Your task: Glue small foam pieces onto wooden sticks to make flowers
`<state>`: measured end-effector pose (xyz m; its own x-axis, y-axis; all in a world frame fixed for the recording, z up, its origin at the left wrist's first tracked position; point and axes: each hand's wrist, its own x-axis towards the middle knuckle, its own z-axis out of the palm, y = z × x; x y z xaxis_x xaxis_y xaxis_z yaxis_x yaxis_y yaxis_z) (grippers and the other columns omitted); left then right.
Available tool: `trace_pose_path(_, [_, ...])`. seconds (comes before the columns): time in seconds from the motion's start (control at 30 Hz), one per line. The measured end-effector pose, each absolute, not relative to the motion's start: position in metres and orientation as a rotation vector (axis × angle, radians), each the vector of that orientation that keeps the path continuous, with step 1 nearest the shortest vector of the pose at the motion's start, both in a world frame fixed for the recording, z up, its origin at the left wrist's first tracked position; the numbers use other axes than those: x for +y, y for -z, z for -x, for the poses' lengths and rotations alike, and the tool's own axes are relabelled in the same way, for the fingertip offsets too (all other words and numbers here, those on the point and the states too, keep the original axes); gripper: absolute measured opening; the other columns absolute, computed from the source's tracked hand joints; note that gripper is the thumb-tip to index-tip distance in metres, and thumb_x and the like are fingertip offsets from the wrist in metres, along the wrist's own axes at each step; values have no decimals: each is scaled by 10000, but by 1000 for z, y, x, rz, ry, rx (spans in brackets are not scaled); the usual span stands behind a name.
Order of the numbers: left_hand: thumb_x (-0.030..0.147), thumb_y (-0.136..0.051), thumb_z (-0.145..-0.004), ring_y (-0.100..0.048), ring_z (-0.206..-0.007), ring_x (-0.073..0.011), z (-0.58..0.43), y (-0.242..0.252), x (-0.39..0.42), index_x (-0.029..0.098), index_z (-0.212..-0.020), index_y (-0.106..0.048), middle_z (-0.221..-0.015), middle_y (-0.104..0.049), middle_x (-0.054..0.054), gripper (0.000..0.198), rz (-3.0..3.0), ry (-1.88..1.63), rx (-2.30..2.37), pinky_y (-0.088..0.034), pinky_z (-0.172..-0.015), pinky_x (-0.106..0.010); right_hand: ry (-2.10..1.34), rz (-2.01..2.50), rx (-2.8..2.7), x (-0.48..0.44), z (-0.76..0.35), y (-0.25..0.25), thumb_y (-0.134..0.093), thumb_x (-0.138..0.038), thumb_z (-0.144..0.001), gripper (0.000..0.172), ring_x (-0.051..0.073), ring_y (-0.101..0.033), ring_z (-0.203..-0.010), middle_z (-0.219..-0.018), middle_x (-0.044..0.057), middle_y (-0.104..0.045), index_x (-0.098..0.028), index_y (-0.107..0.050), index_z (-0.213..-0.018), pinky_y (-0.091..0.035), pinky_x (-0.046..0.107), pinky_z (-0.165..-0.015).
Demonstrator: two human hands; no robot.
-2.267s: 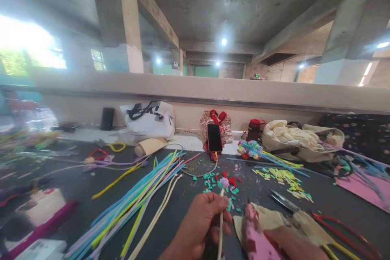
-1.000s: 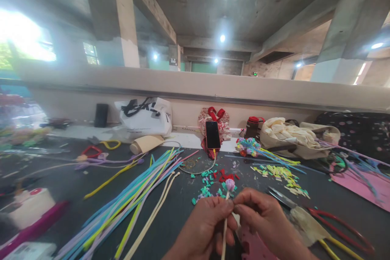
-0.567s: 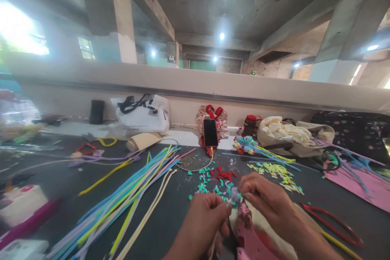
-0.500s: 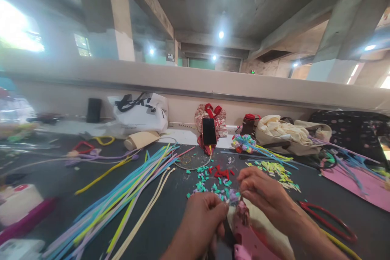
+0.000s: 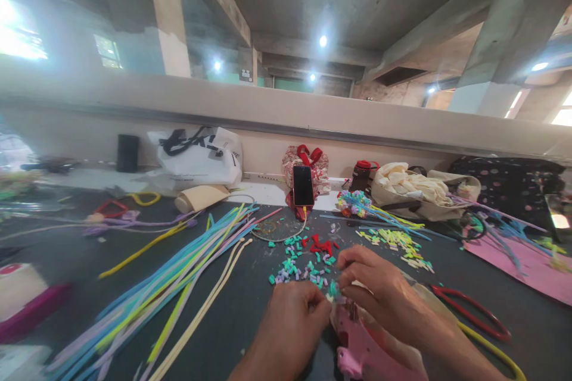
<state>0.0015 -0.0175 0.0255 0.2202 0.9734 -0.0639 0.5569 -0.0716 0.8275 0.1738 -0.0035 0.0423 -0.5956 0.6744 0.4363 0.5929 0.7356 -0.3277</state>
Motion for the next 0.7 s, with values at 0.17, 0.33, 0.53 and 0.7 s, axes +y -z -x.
trace_pose_path(0.17, [207,-390,-671,-401,-455,-74,0,-22,-16,160,-480,-558,-418,-422,52,258,-1929,-737,1453,-181,-450,-207,-210,941,-2414,-3,-173,-42,-486,-136,-813,111,124,-520,-816,-906,21,-549,-189,-559,-747,-405,233,-701])
trace_pose_path(0.33, [202,-382,-676,-401,-460,-72,-1,-21,-16,160,-497,-579,-426,-429,51,269,-1970,-724,1465,-189,-454,-202,-241,950,-2425,-3,-173,-41,-474,-142,-820,132,120,-518,-799,-898,17,-550,-192,-563,-736,-406,233,-687])
trace_pose_path(0.53, [209,-385,-682,-422,-462,-76,0,-21,-17,168,-503,-587,-442,-489,40,273,-1966,-701,1481,-190,-452,-207,-268,973,-2427,-4,-173,-39,-488,-140,-820,122,113,-512,-795,-902,15,-544,-188,-563,-736,-399,228,-684])
trace_pose_path(0.7, [208,-380,-685,-425,-461,-85,-1,-24,-18,169,-512,-596,-433,-487,39,280,-1983,-687,1480,-206,-459,-208,-238,945,-2418,-4,-173,-37,-496,-138,-812,101,123,-511,-798,-900,22,-552,-188,-555,-747,-399,240,-688])
